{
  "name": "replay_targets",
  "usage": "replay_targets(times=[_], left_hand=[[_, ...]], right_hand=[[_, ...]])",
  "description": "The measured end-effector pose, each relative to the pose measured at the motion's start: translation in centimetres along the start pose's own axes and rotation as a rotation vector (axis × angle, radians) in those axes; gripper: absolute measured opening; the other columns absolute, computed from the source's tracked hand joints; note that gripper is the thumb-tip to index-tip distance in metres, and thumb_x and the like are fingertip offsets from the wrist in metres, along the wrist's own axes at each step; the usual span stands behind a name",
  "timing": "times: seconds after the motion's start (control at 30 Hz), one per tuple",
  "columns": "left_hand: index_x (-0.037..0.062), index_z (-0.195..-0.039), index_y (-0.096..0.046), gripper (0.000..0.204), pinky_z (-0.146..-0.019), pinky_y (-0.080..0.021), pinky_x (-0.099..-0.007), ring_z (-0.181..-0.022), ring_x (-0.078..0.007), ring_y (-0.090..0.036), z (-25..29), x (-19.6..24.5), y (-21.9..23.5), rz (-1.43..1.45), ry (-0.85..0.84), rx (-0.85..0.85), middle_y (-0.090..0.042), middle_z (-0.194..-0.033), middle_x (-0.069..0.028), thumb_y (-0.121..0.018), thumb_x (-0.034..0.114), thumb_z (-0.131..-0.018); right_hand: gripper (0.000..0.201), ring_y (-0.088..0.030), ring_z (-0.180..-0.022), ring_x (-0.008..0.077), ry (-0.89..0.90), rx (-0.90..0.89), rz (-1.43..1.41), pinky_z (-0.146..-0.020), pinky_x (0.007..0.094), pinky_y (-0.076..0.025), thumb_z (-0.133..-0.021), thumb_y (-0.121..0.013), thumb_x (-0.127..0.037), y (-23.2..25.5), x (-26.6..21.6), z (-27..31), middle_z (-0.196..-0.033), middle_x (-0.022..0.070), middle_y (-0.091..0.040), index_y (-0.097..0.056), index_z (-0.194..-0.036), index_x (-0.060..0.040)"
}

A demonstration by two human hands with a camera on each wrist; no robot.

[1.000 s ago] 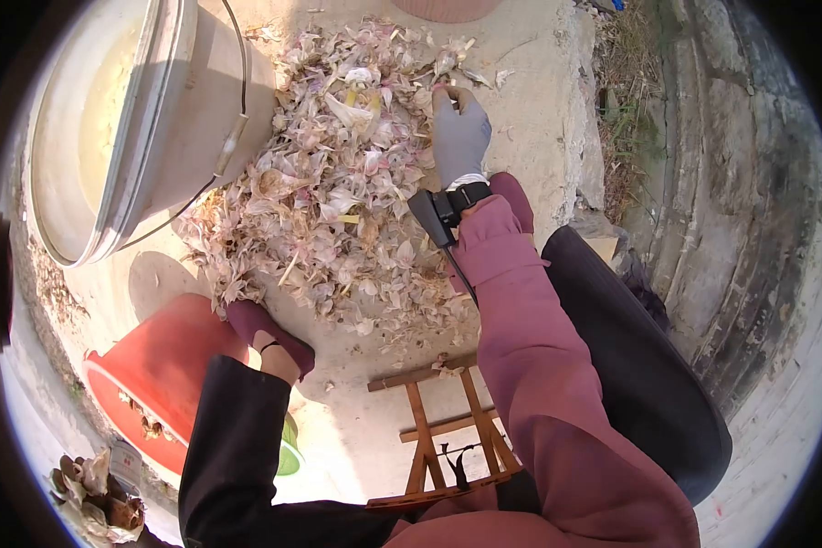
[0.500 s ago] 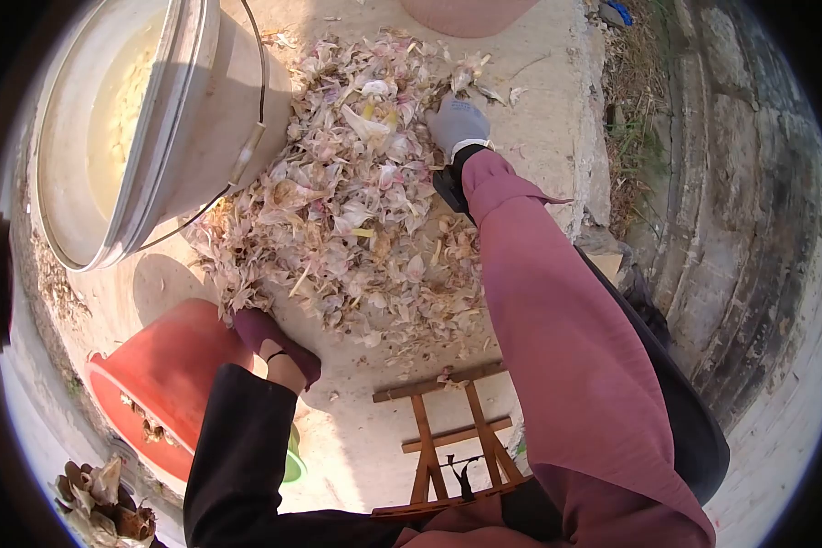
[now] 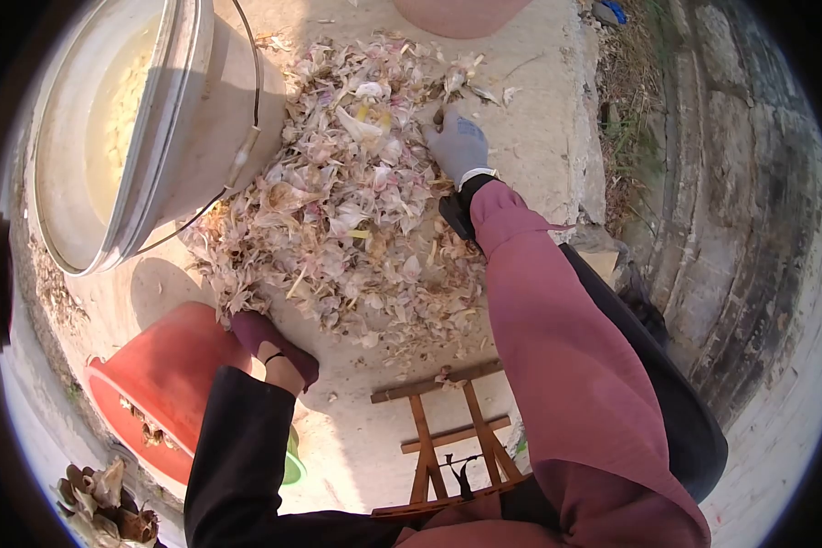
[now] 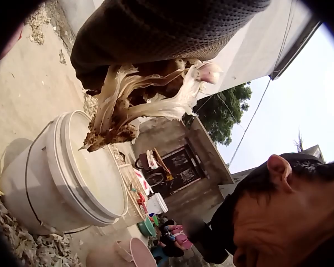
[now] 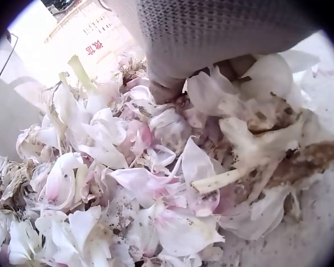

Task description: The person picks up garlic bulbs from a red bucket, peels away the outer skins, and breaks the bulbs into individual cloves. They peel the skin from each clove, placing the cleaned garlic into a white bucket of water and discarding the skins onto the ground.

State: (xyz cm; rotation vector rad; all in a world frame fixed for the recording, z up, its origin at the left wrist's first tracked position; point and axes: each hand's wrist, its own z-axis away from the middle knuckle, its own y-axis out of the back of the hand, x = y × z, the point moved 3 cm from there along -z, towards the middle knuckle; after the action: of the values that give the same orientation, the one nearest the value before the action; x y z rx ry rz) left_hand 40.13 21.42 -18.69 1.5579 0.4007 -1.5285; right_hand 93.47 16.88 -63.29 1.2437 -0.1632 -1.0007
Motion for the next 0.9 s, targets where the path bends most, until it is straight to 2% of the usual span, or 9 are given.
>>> replay_targets(times=[0.07,0.2,0.3,0.37,0.4,0.47,0.67,0.9], left_hand=[[0.0121,-0.134,-0.052,0.047,-0.107,-0.040,-0.0592,-0.121,-0.0349,-0.055,-0.1,0.1,0.0,0.014,0.007,0.000,-0.055,-0.128,-0.0159,-0.056,0.040,-0.096],[0.0118,-0.134,-0.052,0.048,-0.107,-0.040,-0.0589,-0.121,-0.0348,-0.055,-0.1,0.5,-0.1,0.041,0.021,-0.002,-0.055,-0.129,-0.0161,-0.056,0.039,-0.096],[0.0117,-0.134,-0.052,0.048,-0.107,-0.040,-0.0586,-0.121,-0.0348,-0.055,-0.1,0.8,-0.3,0.063,0.031,-0.001,-0.055,-0.129,-0.0161,-0.056,0.039,-0.095],[0.0116,-0.134,-0.052,0.048,-0.107,-0.040,-0.0584,-0.121,-0.0348,-0.055,-0.1,1.0,-0.3,0.076,0.038,-0.002,-0.055,-0.129,-0.0162,-0.057,0.039,-0.095],[0.0115,-0.134,-0.052,0.048,-0.107,-0.040,-0.0584,-0.121,-0.0348,-0.055,-0.1,1.1,-0.4,0.084,0.042,-0.002,-0.055,-0.129,-0.0162,-0.057,0.039,-0.095],[0.0114,-0.134,-0.052,0.049,-0.107,-0.040,-0.0582,-0.121,-0.0348,-0.055,0.0,1.2,-0.3,0.101,0.053,-0.005,-0.055,-0.129,-0.0163,-0.057,0.039,-0.095],[0.0111,-0.135,-0.051,0.049,-0.107,-0.041,-0.0577,-0.121,-0.0347,-0.055,0.1,1.5,-0.1,0.138,0.074,-0.012,-0.055,-0.130,-0.0164,-0.058,0.039,-0.095],[0.0107,-0.135,-0.051,0.050,-0.107,-0.041,-0.0571,-0.121,-0.0346,-0.055,-0.3,1.7,0.4,0.177,0.105,-0.003,-0.054,-0.130,-0.0166,-0.058,0.039,-0.095]], right_hand=[[0.037,-0.067,-0.097,0.0366,-0.045,0.180,-0.064,-0.085,0.0449,-0.050,-0.091,-0.057,-0.042,0.4,0.2,0.5,-0.098,0.0180,-0.071,-0.064,-0.111,-0.0118],[0.031,-0.068,-0.092,0.0364,-0.088,0.255,-0.268,-0.082,0.0460,-0.051,-0.092,-0.054,-0.038,1.6,0.7,0.8,-0.093,0.0162,-0.072,-0.067,-0.106,-0.0129],[0.030,-0.068,-0.093,0.0347,-0.041,0.148,-0.227,-0.083,0.0457,-0.051,-0.091,-0.055,-0.037,2.1,0.4,0.2,-0.093,0.0154,-0.072,-0.069,-0.103,-0.0132],[0.031,-0.067,-0.094,0.0345,0.087,0.021,0.058,-0.084,0.0452,-0.051,-0.090,-0.057,-0.036,2.0,-0.7,0.0,-0.098,0.0150,-0.072,-0.069,-0.106,-0.0132],[0.031,-0.067,-0.094,0.0345,0.088,0.022,0.059,-0.084,0.0452,-0.051,-0.090,-0.057,-0.036,1.9,-0.8,0.0,-0.098,0.0150,-0.072,-0.069,-0.106,-0.0132],[0.032,-0.067,-0.097,0.0341,0.046,-0.086,0.233,-0.086,0.0449,-0.051,-0.088,-0.059,-0.037,1.3,-0.7,0.1,-0.104,0.0142,-0.071,-0.069,-0.107,-0.0129],[0.034,-0.067,-0.100,0.0341,0.079,-0.133,0.385,-0.085,0.0452,-0.051,-0.089,-0.060,-0.040,0.2,-1.2,0.5,-0.103,0.0155,-0.071,-0.068,-0.107,-0.0124],[0.031,-0.068,-0.096,0.0342,0.030,-0.119,0.412,-0.081,0.0460,-0.052,-0.091,-0.060,-0.038,-0.5,-1.5,0.2,-0.100,0.0140,-0.071,-0.063,-0.108,-0.0120]])
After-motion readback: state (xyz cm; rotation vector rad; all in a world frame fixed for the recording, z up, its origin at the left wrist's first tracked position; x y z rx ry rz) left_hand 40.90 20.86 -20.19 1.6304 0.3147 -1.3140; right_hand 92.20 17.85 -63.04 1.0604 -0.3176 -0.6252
